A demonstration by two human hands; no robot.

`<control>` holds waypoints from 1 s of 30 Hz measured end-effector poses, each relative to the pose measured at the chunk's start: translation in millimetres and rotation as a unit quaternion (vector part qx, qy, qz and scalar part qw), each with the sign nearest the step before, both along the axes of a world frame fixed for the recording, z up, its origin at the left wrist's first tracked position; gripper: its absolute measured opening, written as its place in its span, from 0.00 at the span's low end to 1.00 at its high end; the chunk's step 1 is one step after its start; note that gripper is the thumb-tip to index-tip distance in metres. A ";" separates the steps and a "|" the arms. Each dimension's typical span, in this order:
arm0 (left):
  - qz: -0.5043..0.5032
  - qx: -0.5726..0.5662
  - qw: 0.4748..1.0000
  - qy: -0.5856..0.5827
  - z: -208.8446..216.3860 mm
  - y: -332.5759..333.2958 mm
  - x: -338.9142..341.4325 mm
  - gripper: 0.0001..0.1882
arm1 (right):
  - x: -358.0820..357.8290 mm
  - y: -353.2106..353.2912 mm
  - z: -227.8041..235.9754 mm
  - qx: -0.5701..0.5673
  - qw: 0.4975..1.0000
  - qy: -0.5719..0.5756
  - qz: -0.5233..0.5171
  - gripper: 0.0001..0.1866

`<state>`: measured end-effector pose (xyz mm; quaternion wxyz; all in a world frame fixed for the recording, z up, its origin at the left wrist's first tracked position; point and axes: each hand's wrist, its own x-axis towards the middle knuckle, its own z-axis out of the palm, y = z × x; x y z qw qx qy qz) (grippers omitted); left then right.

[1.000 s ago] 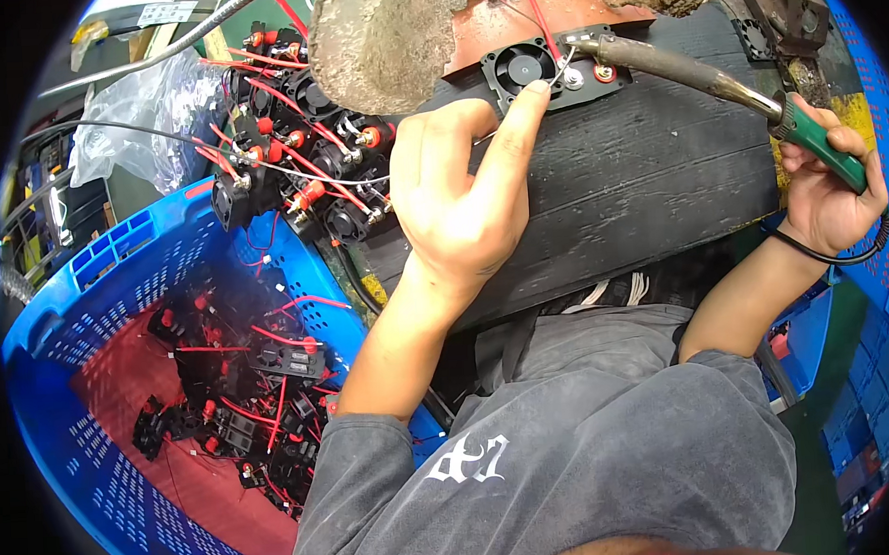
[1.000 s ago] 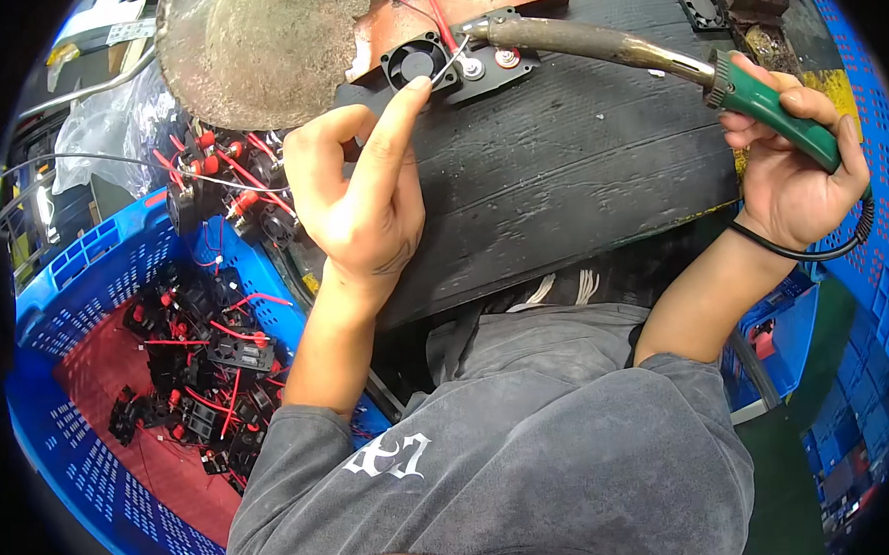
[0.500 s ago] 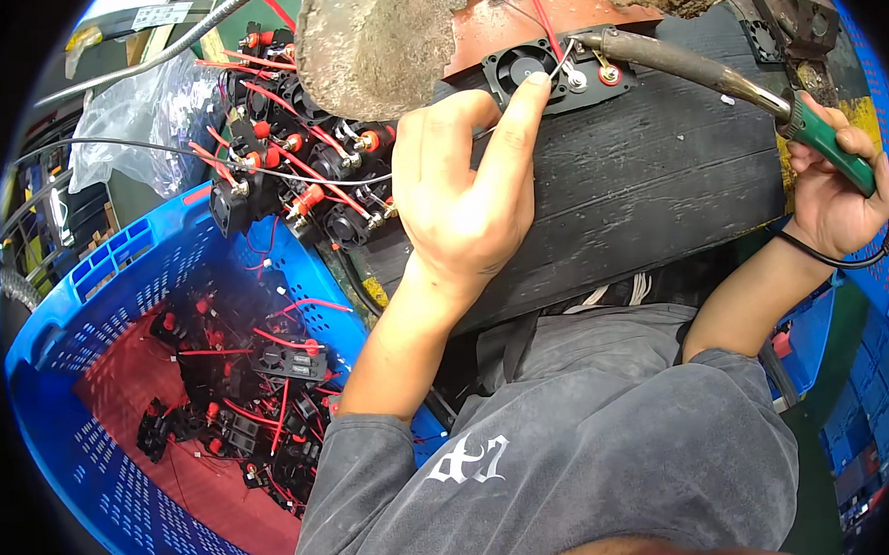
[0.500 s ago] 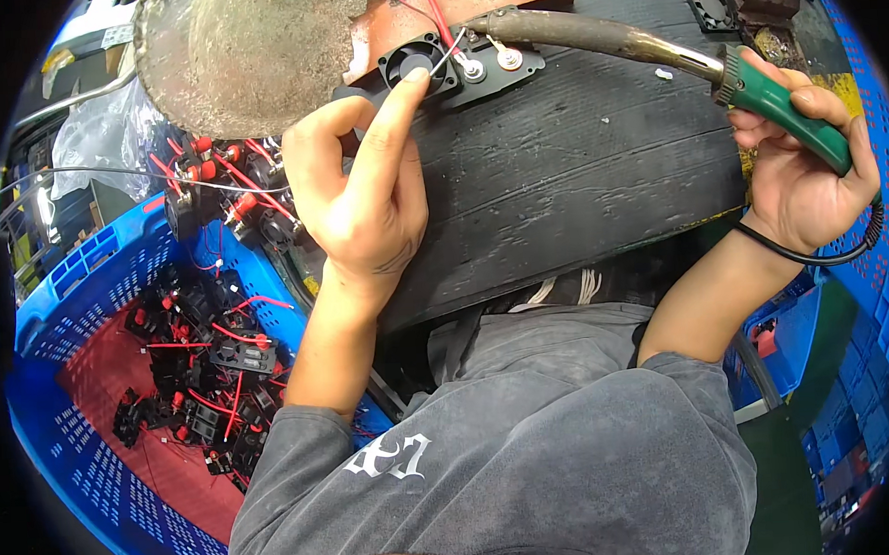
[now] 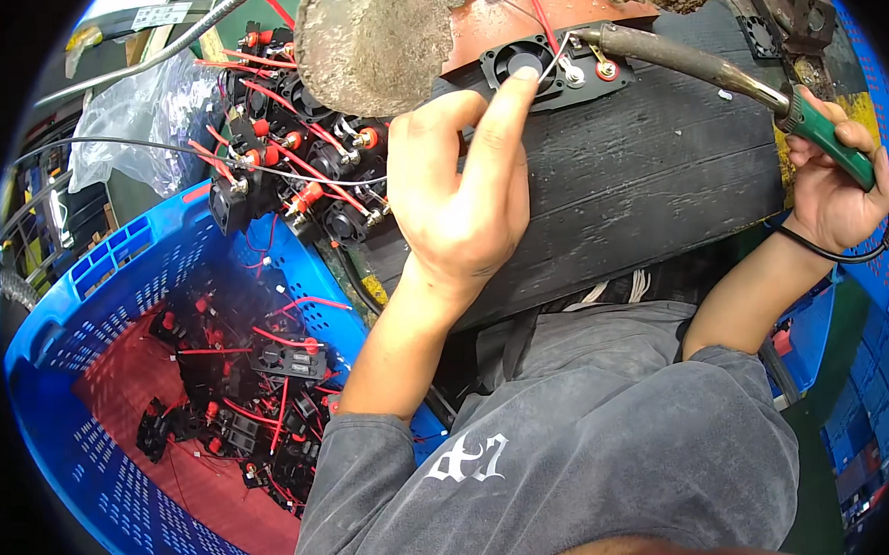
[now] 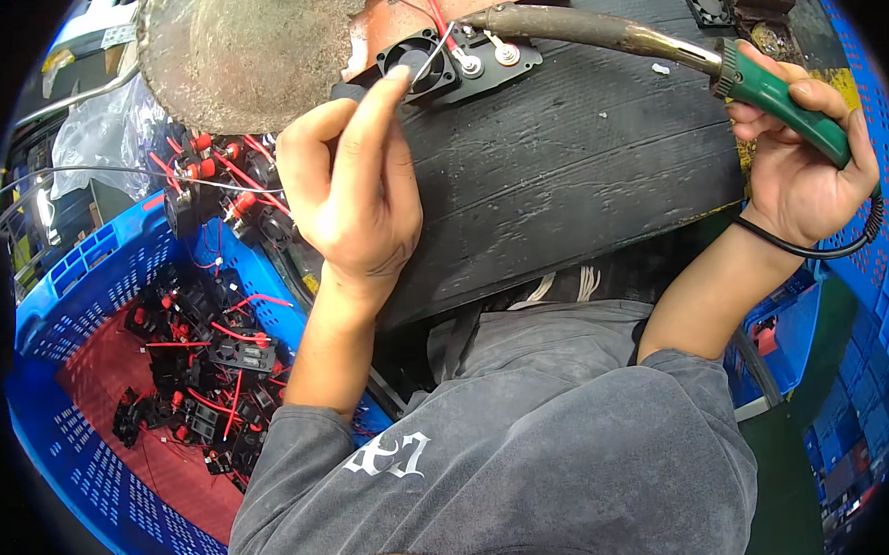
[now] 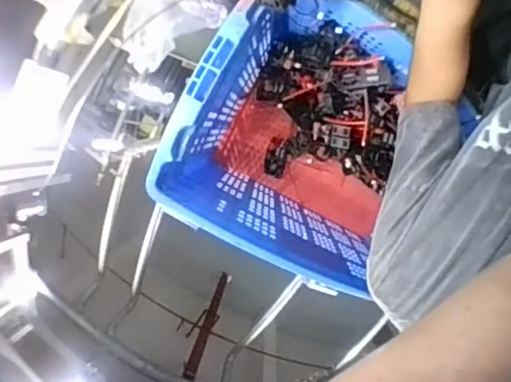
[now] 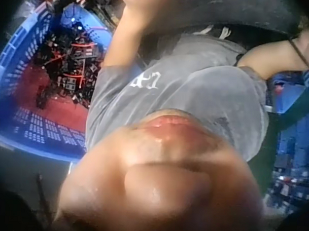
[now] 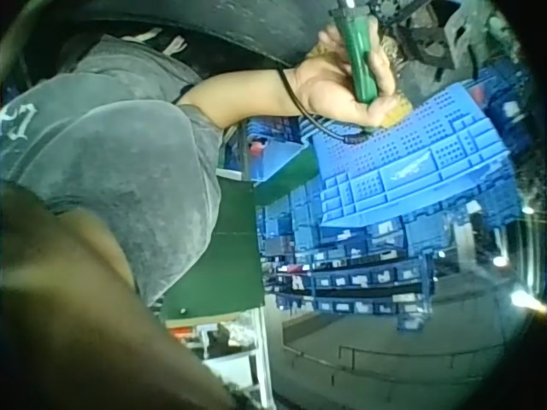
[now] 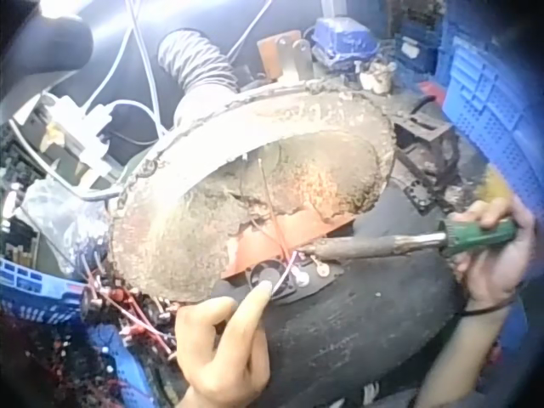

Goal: Soldering wires onto small electronic cooling fans at a factory assembly station.

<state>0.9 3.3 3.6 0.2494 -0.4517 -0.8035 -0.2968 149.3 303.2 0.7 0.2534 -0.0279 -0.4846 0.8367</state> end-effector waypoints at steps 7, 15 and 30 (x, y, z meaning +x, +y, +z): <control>0.008 0.052 0.998 -0.031 -4.0 2.8 1.1 0.13 | 4.6 0.1 -1.3 -0.011 1.000 0.009 -0.002 0.29; 0.013 0.011 1.000 -0.026 2.0 0.1 4.2 0.14 | 11.5 -3.5 -4.3 -0.022 0.999 0.015 -0.026 0.29; -0.036 0.010 0.999 0.006 -1.9 3.5 3.7 0.18 | 17.3 1.3 -12.9 -0.050 0.998 0.009 -0.046 0.28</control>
